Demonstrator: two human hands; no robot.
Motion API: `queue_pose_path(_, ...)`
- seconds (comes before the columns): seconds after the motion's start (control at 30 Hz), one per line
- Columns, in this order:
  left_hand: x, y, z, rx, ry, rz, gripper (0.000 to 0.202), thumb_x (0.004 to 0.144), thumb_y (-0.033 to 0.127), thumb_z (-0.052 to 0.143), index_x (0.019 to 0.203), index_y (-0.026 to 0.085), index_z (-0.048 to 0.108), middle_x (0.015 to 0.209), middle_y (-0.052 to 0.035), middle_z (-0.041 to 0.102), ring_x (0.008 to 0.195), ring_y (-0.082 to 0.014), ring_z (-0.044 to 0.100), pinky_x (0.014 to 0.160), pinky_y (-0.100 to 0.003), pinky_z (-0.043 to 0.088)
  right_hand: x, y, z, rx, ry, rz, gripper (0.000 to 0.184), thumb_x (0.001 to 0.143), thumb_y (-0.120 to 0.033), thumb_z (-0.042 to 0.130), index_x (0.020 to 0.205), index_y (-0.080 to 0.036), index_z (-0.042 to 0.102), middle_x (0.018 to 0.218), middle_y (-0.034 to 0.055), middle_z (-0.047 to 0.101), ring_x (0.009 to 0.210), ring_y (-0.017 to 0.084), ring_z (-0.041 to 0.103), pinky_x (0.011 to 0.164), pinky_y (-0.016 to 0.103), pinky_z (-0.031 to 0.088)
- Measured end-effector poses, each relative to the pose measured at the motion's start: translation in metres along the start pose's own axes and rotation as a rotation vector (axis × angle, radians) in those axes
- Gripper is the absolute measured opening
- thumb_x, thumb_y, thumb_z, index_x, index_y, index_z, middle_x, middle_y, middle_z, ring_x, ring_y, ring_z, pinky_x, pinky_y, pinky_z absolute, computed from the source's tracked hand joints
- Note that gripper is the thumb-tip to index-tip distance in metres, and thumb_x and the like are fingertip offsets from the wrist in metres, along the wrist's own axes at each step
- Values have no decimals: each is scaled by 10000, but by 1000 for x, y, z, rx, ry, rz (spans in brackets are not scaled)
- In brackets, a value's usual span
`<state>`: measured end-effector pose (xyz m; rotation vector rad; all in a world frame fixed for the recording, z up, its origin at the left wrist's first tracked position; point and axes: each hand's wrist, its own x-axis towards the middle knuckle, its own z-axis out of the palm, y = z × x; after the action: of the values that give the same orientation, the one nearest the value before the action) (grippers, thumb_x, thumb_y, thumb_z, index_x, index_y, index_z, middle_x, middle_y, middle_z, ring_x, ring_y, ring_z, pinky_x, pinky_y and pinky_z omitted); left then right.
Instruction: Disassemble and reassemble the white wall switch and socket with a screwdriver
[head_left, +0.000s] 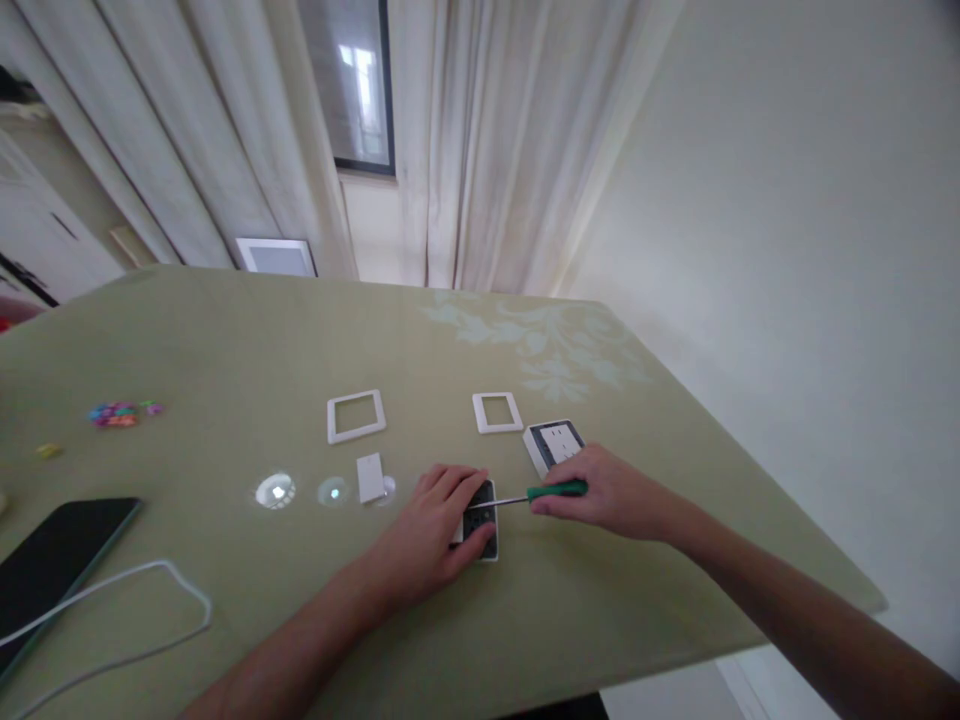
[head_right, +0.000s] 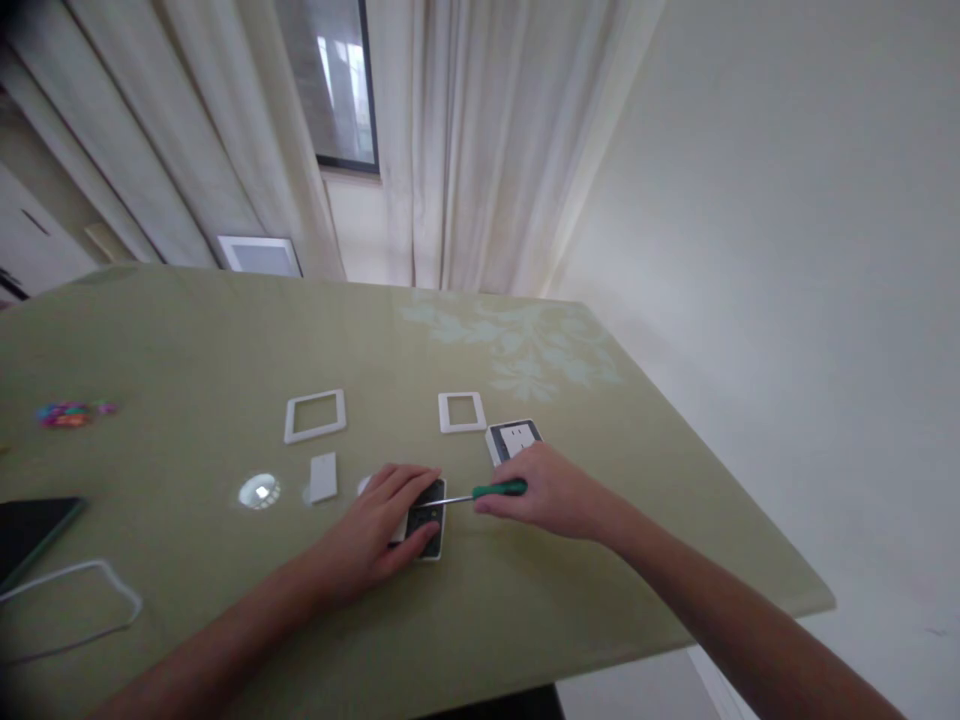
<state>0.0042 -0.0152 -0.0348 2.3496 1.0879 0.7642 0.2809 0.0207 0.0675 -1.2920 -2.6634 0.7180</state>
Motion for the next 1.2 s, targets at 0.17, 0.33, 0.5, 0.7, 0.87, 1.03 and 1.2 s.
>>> queue_pose_path(0.17, 1, 3, -5, 46, 22, 49, 457, 1057, 356, 625, 1469, 167, 563, 1393, -174, 682, 1268, -348, 649, 1089, -568, 589, -17, 23, 27, 187, 65, 90, 464, 1012, -608, 667, 806, -228, 837, 697, -4, 732, 678, 166, 632, 649, 287, 415)
queue_pose_path(0.33, -1, 7, -8, 212, 178, 80, 258, 1036, 295, 629, 1262, 176, 665, 1169, -155, 727, 1056, -329, 704, 890, -493, 654, -33, 40, 64, 303, 297, 254, 456, 921, -691, 717, 859, -269, 876, 810, 46, 828, 762, 251, 735, 764, 364, 540)
queue_pose_path(0.5, 2, -1, -30, 366, 314, 89, 227, 1047, 323, 588, 1188, 160, 660, 1067, -142, 713, 960, -319, 695, 821, -467, 626, -36, 48, 90, 317, 383, 298, 495, 900, -718, 712, 938, -259, 893, 897, 92, 855, 848, 314, 760, 836, 435, 565)
queue_pose_path(0.7, -7, -37, -77, 753, 115, -330, 282, 1059, 228, 432, 1166, 126, 673, 1087, -167, 695, 987, -371, 707, 844, -534, 595, -32, 48, 81, 388, 372, 234, 450, 975, -630, 675, 910, -234, 880, 875, 68, 850, 757, 243, 760, 714, 336, 567)
queue_pose_path(0.87, -14, -48, -81, 896, 17, -415, 339, 1056, 201, 377, 1101, 100, 698, 1067, -201, 681, 993, -418, 685, 800, -569, 586, -36, 57, 86, 394, 464, 189, 408, 1005, -578, 658, 1065, -235, 872, 899, 85, 857, 856, 277, 797, 813, 397, 617)
queue_pose_path(1.03, -3, -28, -56, 424, 86, -122, 423, 1126, 424, 454, 1425, 159, 591, 1367, -172, 671, 1261, -367, 637, 1060, -550, 544, -40, 51, 84, 414, 557, 62, 312, 1006, -486, 688, 1128, -253, 855, 1065, 93, 862, 957, 270, 820, 858, 401, 651)
queue_pose_path(1.2, -2, -16, -29, 114, -99, 7, 800, 940, 639, 764, 1568, 247, 459, 1497, -136, 630, 1340, -355, 602, 1136, -532, 518, -30, 23, 54, 384, 788, -47, 207, 894, -296, 847, 1088, -249, 791, 978, 49, 835, 862, 210, 804, 763, 296, 653)
